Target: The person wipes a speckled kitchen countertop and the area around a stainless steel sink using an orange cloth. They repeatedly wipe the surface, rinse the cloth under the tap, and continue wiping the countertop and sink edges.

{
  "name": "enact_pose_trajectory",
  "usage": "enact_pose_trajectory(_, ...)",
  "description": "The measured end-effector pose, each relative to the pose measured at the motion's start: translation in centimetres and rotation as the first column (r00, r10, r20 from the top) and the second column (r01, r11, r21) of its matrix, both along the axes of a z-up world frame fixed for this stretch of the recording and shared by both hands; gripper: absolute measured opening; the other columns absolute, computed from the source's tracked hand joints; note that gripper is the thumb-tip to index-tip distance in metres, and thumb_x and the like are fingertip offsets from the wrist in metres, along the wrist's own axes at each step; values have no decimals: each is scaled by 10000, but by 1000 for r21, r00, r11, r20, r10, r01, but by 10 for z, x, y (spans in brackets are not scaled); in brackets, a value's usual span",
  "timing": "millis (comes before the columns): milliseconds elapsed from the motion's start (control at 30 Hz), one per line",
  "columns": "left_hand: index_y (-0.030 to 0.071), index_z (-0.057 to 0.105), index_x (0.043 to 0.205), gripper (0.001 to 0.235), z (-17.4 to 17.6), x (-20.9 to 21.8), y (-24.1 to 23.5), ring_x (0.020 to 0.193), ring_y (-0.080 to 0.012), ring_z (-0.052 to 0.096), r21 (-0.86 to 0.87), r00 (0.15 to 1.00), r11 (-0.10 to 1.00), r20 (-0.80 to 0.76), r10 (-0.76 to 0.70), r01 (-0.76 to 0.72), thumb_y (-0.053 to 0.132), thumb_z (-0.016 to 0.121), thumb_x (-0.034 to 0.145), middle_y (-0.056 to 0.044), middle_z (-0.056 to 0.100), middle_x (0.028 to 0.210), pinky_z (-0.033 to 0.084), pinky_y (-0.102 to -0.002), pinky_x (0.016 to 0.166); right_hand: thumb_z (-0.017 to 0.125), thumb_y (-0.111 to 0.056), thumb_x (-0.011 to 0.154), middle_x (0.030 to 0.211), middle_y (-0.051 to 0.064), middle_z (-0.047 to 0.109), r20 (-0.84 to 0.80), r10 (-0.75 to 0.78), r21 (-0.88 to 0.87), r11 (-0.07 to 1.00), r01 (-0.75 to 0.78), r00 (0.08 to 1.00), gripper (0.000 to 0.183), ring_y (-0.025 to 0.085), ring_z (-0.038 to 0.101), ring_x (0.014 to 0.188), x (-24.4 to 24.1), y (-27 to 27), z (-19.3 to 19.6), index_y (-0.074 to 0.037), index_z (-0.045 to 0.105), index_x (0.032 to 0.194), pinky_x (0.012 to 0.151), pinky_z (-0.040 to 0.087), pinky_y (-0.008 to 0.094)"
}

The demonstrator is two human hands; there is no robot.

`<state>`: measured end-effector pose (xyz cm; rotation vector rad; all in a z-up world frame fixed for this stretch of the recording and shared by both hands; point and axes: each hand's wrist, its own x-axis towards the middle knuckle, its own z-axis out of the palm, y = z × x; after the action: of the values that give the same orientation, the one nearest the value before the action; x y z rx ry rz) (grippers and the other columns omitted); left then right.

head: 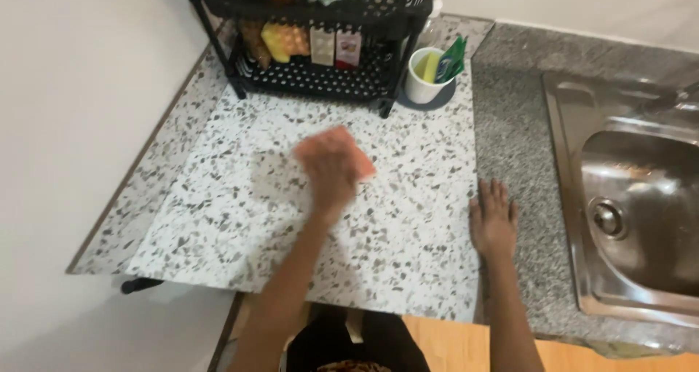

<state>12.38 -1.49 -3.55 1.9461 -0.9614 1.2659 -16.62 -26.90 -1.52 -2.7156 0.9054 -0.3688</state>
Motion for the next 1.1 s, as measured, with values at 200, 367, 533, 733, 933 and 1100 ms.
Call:
enact_pose_trajectory(200,184,550,1499,634,-8,-126,97,1434,-378,462,221,982,970,-179,-63,102,519,560,961,-104,507,1559,311,-581,1176,194,-608,1093,1712,53,220,-64,-18,53,998,22,998,675,207,127,1586,1,2,7,-224,280,1642,1284,40,471)
enact_pose_trajectory(367,102,583,1098,282,281,-95,130,813,-171,583,718,177,486,-633,754,498,104,621,819,-12,578,799,509,-399,927,191,-601,1084,1723,64,156,-159,-32,111,993,50,987,676,236,76,1589,4,14,30,-227,217,1647,1273,17,494)
enact_pose_trajectory(533,172,363,1608,777,-50,49,179,1525,-409,215,518,890,837,-282,359,-173,575,545,970,-150,310,1654,149,-631,1176,182,-595,1100,1719,45,183,-117,-54,81,995,64,992,657,224,103,1587,6,16,28,-233,255,1642,1281,29,487)
enact_pose_trajectory(733,128,323,1124,259,51,26,78,986,-266,161,-19,909,910,-53,413,-415,314,303,945,-81,237,1091,56,-442,803,216,-583,1103,1713,60,220,-66,-45,38,998,47,997,650,235,132,1584,3,8,13,-220,292,1637,1282,44,500)
enact_pose_trajectory(933,104,332,1157,497,80,-133,93,1048,-350,240,339,840,935,-533,99,105,471,409,831,-137,252,1118,206,-544,864,258,-557,1099,1709,67,241,-85,-41,60,997,46,996,635,245,155,1581,6,8,17,-222,293,1637,1279,77,510)
enact_pose_trajectory(1100,108,-32,1627,1249,72,-197,191,1492,-446,-239,672,851,624,-525,21,399,971,75,731,-221,-209,1663,-146,-678,1139,199,-544,1044,1696,90,204,-43,-22,125,992,27,999,689,236,94,1577,8,23,38,-169,269,1618,1247,7,483)
